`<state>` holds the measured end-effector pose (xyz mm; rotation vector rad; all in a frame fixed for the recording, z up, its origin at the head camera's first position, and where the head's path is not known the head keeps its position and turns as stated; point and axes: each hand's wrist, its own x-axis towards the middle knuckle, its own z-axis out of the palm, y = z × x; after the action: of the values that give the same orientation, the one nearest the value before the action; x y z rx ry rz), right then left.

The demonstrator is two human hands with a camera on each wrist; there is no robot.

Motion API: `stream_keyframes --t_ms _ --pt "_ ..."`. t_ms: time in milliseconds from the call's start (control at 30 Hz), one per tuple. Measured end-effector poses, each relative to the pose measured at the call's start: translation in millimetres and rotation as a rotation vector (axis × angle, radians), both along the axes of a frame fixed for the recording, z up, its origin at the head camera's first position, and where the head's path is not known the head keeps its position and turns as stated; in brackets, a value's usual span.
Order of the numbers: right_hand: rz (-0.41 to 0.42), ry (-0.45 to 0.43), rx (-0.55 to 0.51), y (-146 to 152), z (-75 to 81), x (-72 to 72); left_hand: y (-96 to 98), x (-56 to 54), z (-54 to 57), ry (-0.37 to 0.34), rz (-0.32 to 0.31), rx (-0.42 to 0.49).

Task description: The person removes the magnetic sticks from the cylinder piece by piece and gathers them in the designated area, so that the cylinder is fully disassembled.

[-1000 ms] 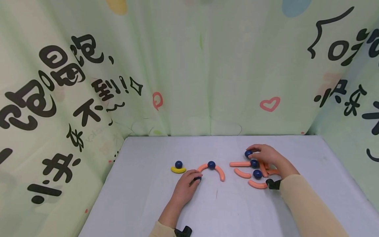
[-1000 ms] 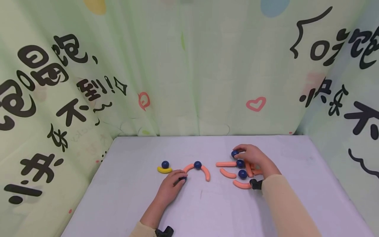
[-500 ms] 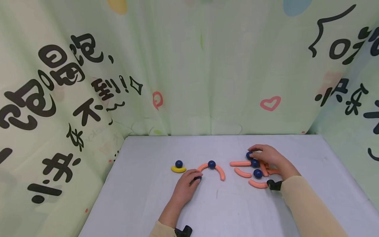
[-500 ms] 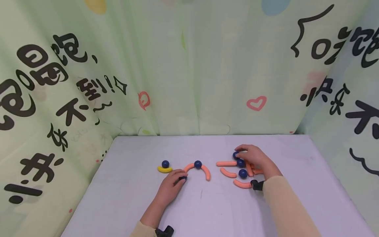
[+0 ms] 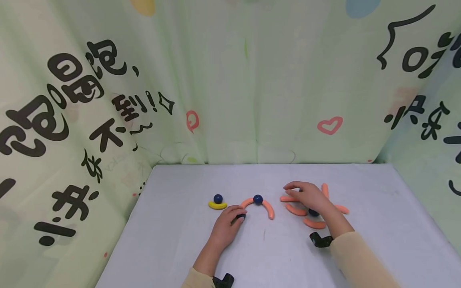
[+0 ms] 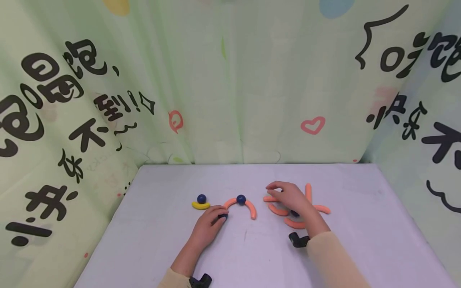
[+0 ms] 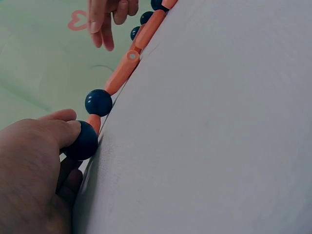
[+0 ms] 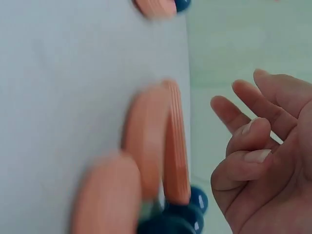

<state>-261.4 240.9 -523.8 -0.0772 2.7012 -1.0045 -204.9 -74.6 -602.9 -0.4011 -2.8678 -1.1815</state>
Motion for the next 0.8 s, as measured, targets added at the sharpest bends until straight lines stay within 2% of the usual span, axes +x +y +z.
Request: stream_keyframes --t_ms 200,300,567,800 --pt "-0.020 -0.042 -0.108 -43 -16.1 17.2 -0.5 -0.3 0.5 -0.004 0.007 0.025" --pt "-0.028 -0.017 -0.120 -59 -26.4 20.4 -0.4 -0.3 1.6 -0.007 0.012 0.040" --pt "-0.077 0.012 -0.135 -79 -42.5 16.2 0.0 1.0 4.0 -0.022 0.016 0.050" --pt "-0.082 0.063 -0.088 -85 -48.6 11.2 0.2 0.9 3.9 -0.027 0.018 0.062"
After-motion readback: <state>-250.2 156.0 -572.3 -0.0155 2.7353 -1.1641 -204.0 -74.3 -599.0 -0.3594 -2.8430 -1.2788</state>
